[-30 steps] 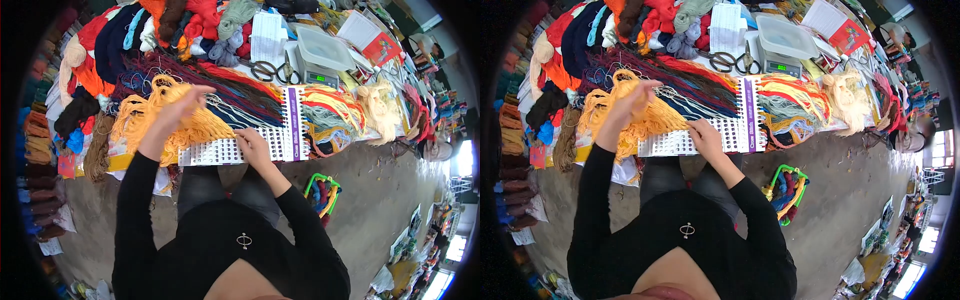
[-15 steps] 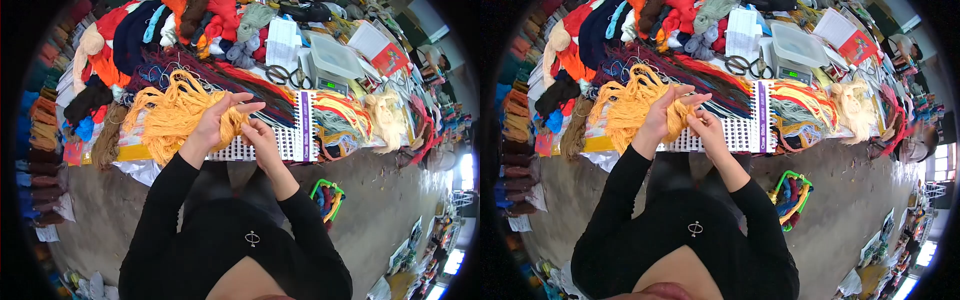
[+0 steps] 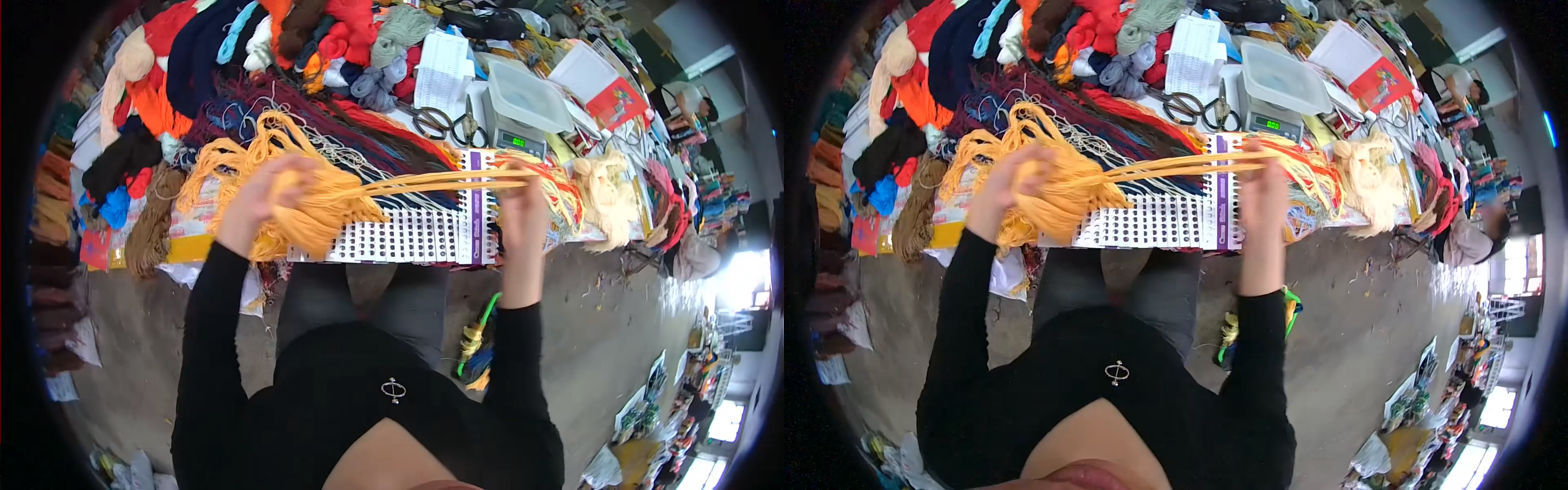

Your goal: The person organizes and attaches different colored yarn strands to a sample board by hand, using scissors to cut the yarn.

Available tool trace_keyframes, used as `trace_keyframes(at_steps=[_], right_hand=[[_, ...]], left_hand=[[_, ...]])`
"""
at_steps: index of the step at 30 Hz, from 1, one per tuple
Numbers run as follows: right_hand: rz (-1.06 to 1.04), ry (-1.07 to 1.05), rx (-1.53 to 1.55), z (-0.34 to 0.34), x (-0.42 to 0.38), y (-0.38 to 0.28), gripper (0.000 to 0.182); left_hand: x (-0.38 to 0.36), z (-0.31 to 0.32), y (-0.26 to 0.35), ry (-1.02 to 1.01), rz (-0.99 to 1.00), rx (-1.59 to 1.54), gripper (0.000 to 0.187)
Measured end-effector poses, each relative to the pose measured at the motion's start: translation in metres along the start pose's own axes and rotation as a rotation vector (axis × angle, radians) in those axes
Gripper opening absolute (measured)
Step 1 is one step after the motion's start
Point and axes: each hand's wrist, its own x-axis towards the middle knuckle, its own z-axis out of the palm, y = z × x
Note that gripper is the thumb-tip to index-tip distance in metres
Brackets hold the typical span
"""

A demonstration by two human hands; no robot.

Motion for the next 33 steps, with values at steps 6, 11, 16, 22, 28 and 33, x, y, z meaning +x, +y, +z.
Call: trace_keyframes(at_steps=[6, 11, 16, 22, 28, 33], right_hand=[[-0.165, -0.202, 0.259, -0.202, 0.149, -0.222, 0.026], [-0.508, 0.070, -0.394, -0.071, 0.115, -0.266, 0.019], [-0.255, -0.102, -1.109, -0.007, 0.049, -0.061, 0.018], [-0.016, -0.635, -1.234, 0.014, -0.022, 0.073, 0.016], [-0.067, -0.787, -1.205, 0.062, -0.037, 0.067, 0.015], [-0.028, -0.883, -1.264, 0.056, -0.029, 0.047, 0.016]], left_hand=[[-0.152, -0.188, 0.171, 0.044, 0.657, -0.075, 0.037], [-0.147, -0.021, 0.149, 0.154, 0.890, -0.033, 0.038], [-0.015, 0.050, 0.001, 0.316, 0.368, -0.038, 0.030], [0.052, 0.080, -0.110, 0.115, 0.018, 0.152, 0.042], [0.049, 0.108, -0.109, 0.053, 0.052, 0.353, 0.030], [0.041, 0.101, -0.096, 0.063, 0.061, 0.341, 0.016]])
